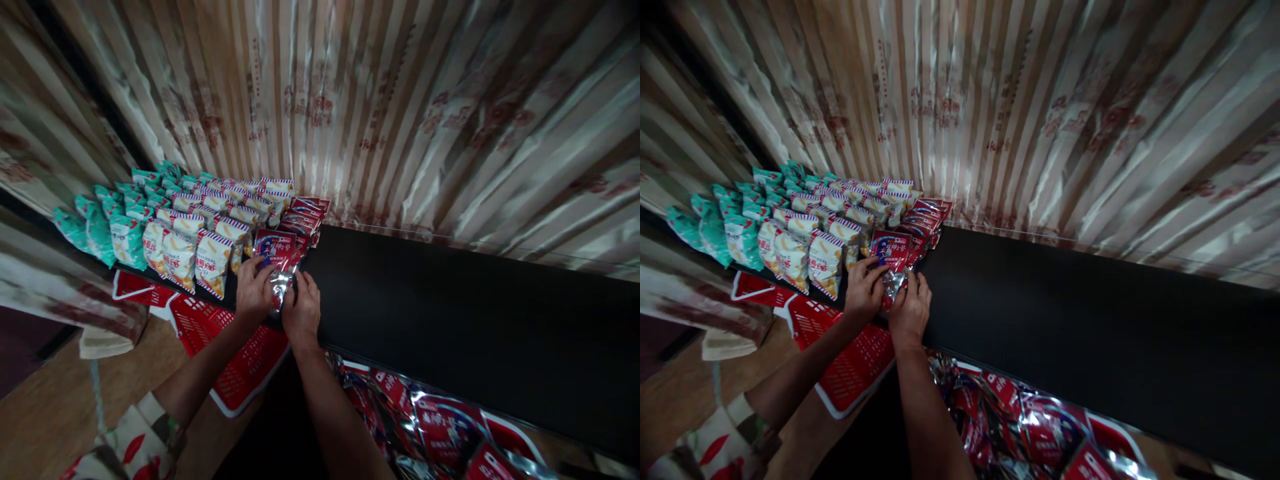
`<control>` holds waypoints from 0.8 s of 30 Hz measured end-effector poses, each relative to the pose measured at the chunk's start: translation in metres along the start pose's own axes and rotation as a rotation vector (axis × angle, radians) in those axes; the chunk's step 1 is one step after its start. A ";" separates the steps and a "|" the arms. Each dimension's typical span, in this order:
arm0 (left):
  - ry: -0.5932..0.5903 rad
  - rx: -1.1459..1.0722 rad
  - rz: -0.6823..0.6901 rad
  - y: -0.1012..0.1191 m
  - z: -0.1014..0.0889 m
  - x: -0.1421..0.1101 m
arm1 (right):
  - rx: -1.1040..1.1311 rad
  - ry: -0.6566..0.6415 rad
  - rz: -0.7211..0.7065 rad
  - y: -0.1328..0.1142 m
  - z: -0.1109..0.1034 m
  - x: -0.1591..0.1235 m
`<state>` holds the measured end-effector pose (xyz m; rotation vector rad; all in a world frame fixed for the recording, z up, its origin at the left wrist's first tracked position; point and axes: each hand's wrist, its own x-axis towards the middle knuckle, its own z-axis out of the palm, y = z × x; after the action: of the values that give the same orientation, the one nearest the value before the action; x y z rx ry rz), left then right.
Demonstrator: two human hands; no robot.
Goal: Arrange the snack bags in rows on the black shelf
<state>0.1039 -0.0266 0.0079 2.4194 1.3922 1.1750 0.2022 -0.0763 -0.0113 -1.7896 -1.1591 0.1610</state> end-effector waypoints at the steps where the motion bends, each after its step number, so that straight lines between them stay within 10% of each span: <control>1: 0.002 -0.006 0.011 0.001 0.001 0.001 | 0.001 0.003 -0.002 0.001 0.000 0.000; 24: -0.250 0.276 0.011 -0.004 0.021 0.004 | 0.035 -0.040 -0.014 -0.006 0.001 0.000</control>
<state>0.1161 -0.0150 -0.0060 2.6436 1.5471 0.6877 0.1976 -0.0747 -0.0074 -1.7544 -1.1900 0.2079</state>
